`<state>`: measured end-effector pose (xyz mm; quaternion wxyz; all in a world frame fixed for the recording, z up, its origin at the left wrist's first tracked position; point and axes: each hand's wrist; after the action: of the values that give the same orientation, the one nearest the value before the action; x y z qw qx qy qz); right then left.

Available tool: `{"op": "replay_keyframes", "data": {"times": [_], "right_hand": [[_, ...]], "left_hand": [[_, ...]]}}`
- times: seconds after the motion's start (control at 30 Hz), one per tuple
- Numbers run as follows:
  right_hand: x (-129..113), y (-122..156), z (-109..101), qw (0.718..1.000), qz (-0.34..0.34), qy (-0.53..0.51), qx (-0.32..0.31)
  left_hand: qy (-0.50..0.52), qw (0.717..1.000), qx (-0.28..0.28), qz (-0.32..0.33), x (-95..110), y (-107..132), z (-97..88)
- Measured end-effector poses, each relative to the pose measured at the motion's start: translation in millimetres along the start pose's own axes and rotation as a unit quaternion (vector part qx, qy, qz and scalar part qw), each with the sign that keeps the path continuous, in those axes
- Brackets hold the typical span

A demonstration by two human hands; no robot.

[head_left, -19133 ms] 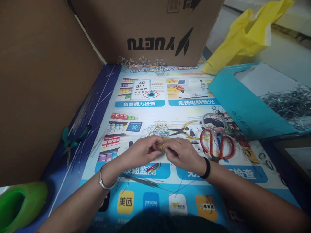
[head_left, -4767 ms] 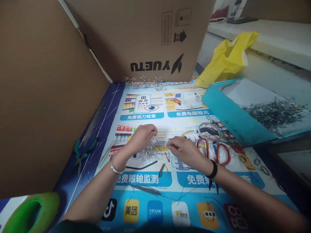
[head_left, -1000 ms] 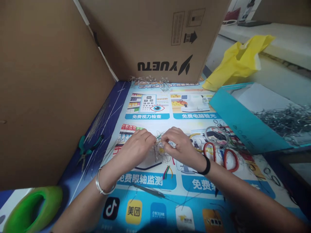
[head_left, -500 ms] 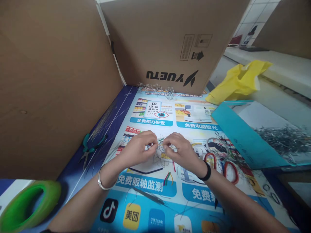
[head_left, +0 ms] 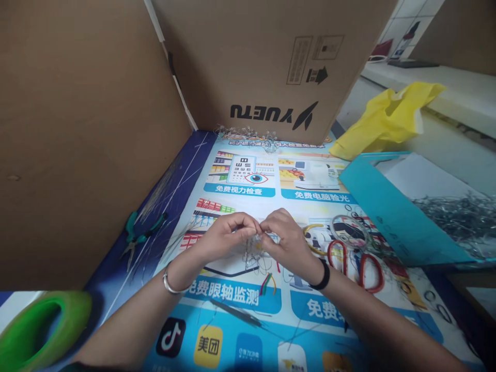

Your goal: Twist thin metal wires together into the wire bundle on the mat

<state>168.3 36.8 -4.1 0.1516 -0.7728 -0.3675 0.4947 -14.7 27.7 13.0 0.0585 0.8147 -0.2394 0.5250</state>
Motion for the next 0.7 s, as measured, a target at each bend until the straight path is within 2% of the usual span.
{"op": "replay_keyframes", "data": {"times": [0.17, 0.4, 0.7], "right_hand": [[1.5, 1.2, 0.4, 1.000, -0.010, -0.006, 0.026], [4.9, 7.2, 3.3, 0.998, 0.050, 0.017, 0.026], [3.6, 12.3, 14.6, 0.997, 0.035, 0.049, 0.044]], "left_hand": [[-0.096, 0.992, 0.047, 0.063, -0.4, -1.1, 3.7], [-0.179, 0.975, 0.117, 0.060, -7.5, -0.3, 17.0], [-0.172, 0.965, 0.183, 0.076, -5.9, 0.5, 30.0]]}}
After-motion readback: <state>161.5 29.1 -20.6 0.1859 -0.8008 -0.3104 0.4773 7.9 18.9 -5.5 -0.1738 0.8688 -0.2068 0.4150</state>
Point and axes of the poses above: each hand's wrist, its own y-axis away from the middle knuckle, its own z-axis out of the palm, x = y × z, and after that the axes turned 10 degrees about -y, right-handed
